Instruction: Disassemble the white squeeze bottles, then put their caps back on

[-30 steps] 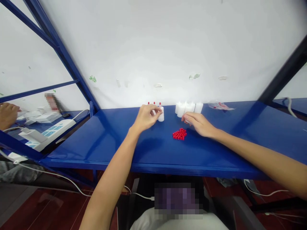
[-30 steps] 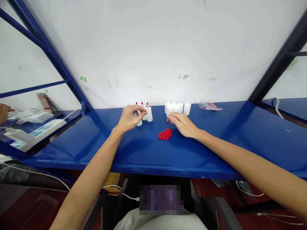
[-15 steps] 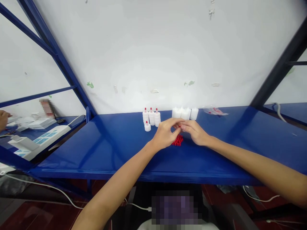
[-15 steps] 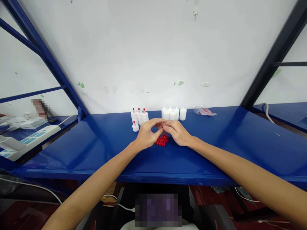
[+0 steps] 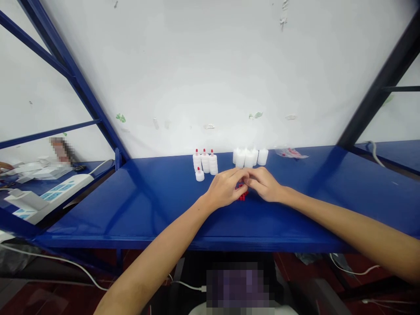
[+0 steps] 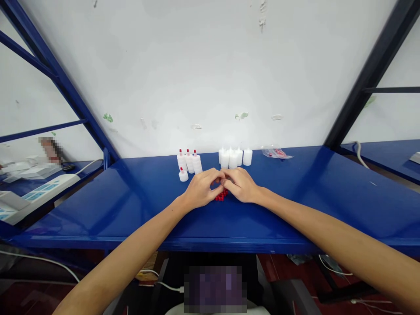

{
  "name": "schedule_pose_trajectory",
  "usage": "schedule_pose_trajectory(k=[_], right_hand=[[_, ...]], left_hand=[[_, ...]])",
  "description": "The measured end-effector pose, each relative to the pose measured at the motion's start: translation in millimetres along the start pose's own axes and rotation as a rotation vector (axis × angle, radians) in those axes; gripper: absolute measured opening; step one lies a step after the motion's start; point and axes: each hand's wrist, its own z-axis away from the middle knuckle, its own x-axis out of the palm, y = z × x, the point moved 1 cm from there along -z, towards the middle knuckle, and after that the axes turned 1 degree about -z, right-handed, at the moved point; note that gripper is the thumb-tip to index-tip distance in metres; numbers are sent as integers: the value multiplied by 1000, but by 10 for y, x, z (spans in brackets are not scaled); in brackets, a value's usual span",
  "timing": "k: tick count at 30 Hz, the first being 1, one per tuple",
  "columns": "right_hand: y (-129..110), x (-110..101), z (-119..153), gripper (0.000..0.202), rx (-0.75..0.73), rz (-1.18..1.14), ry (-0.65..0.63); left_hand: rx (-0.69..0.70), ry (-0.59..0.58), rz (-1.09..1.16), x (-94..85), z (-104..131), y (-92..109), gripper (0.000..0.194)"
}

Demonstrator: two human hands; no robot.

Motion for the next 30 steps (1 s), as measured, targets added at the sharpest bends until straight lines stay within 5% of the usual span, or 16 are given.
schedule_pose_trajectory(k=[22, 26, 30], right_hand=[[49, 21, 14, 18, -72, -8, 15], [99, -8, 12, 29, -10, -17, 24], [143, -49, 0, 37, 88, -26, 100]], left_hand=[[-10, -101, -126, 18, 37, -24, 16], [-115, -7, 0, -75, 51, -123, 16], [-268, 253, -26, -277, 118, -436, 18]])
